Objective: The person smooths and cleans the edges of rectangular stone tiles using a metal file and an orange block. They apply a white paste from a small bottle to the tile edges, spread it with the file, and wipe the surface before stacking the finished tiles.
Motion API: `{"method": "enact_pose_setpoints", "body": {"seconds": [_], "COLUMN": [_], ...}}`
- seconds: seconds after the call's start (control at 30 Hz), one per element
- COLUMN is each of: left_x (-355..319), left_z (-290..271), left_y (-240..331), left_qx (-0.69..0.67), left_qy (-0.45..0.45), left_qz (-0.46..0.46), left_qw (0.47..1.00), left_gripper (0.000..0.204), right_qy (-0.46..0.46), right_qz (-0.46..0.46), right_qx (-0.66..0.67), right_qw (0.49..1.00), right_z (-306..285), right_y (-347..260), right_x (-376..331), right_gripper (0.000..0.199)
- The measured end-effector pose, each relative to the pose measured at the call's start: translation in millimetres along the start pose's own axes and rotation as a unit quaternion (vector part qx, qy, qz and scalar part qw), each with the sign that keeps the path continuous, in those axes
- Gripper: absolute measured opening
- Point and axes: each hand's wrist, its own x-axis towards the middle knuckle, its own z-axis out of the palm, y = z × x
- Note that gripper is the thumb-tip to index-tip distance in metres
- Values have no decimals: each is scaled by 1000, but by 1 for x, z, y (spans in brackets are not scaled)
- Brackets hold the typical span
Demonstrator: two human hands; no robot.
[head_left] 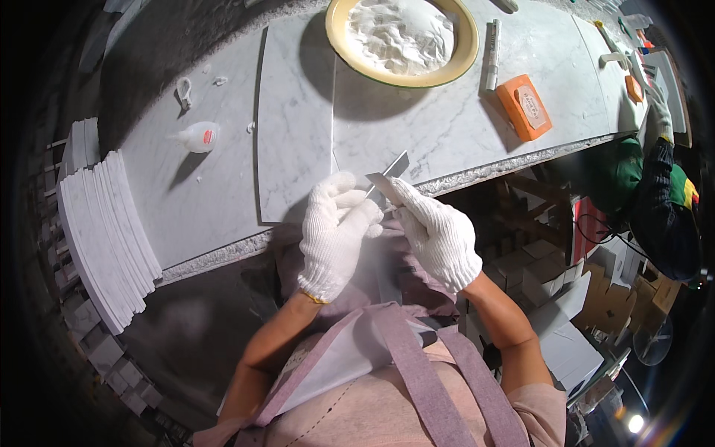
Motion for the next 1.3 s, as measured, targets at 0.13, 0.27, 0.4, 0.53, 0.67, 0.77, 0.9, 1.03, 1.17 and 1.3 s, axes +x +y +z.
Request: {"method": "enact_pose_setpoints", "body": {"seconds": [0.13, 0.27, 0.4, 0.53, 0.67, 0.77, 0.9, 1.03, 1.17, 1.3], "left_x": [-2, 0, -1, -4, 2, 11, 17, 18, 20, 22], "left_z": [1, 1, 2, 1, -10, -19, -23, -25, -27, -29], "left_y": [3, 6, 6, 4, 5, 5, 1, -3, -7, -11], "left_qx": [11, -6, 12, 118, 448, 539, 538, 533, 532, 525], "left_qy": [-6, -5, -7, 19, 58, 25, -24, -43, -34, -30], "left_qz": [0, -1, 6, 76, 440, 565, 589, 584, 592, 594], "left_qw": [1000, 1000, 1000, 990, 776, 624, 602, 611, 605, 609], "left_gripper": [52, 51, 50, 44, 42, 43, 38, 37, 36, 36], "right_qy": [95, -15, 105, 34, 113, 158, 66, -12, -65, -42], "right_qz": [-67, -53, -48, -66, 51, 102, 81, -71, -90, -60], "right_qx": [44, -106, 4, -27, 259, 219, 144, -10, -103, -157], "right_qw": [992, 993, 993, 997, 958, 957, 984, 997, 988, 985], "right_z": [3, 4, 5, 4, -9, -20, -23, -19, -30, -39], "right_y": [4, 9, 14, 18, 18, 18, 17, 7, -4, -9], "right_x": [-2, -1, 1, -5, -13, -11, -3, 2, 9, 15], "right_gripper": [44, 47, 44, 47, 50, 50, 50, 46, 36, 37]}}
